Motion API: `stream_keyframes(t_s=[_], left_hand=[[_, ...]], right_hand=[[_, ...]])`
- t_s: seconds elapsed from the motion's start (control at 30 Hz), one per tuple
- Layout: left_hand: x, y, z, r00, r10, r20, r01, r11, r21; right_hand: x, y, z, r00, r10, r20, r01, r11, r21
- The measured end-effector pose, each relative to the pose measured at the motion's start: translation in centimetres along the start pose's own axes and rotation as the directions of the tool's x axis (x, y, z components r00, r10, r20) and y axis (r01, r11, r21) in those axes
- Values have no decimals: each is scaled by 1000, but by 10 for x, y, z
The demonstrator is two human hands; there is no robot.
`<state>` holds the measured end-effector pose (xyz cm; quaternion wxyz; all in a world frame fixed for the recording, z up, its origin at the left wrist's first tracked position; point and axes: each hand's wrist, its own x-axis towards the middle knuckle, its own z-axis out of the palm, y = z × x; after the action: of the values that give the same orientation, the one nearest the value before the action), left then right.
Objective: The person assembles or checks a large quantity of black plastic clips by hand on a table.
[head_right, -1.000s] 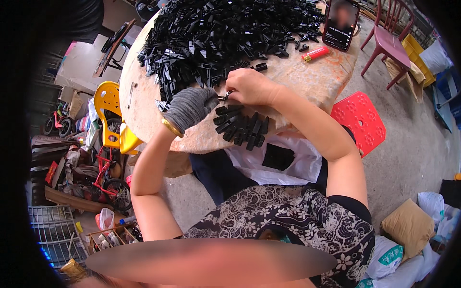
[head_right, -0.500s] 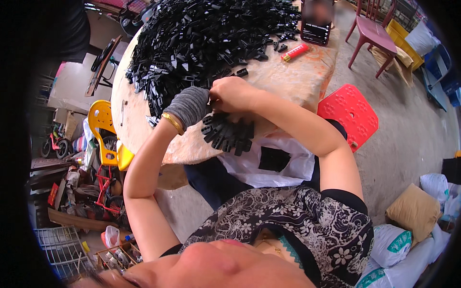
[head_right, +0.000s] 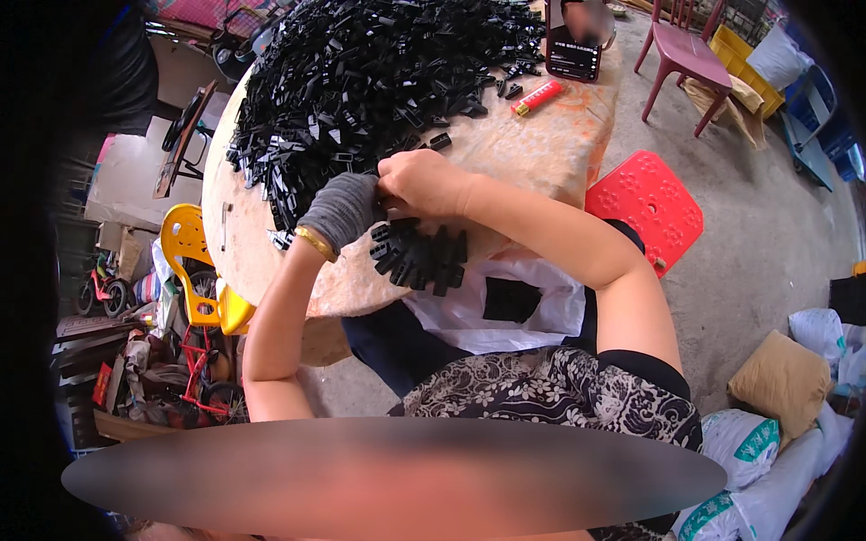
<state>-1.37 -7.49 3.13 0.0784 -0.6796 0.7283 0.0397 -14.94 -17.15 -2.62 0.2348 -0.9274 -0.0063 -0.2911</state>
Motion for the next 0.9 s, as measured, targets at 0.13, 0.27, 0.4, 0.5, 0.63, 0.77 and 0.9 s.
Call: stream_keyframes(t_s=[0.13,0.27,0.4,0.5,0.63,0.77,0.9], left_hand=[[-8,-5,0,998,-59,-1,57,974,-218],[-35,-6,39,924,-129,-361,-108,816,-568],[-41,28,12,949,-114,-293,9,942,-337],[-46,27,21,948,-68,-310,-65,915,-398],[-59,42,25,895,-135,-426,-101,867,-487],[-65,52,11,897,176,-405,-294,923,-249],[-63,43,7,820,28,-571,-299,872,-388]], right_hand=[[-3,17,-4,998,-5,64,-11,966,258],[4,13,-2,988,84,128,-146,775,615],[6,8,-16,860,202,469,-509,410,757],[6,3,-22,838,173,517,-527,501,687],[3,6,-34,973,179,146,-231,755,614],[-1,30,-36,901,233,-366,-234,971,42],[-11,34,-35,937,313,-156,-345,897,-275]])
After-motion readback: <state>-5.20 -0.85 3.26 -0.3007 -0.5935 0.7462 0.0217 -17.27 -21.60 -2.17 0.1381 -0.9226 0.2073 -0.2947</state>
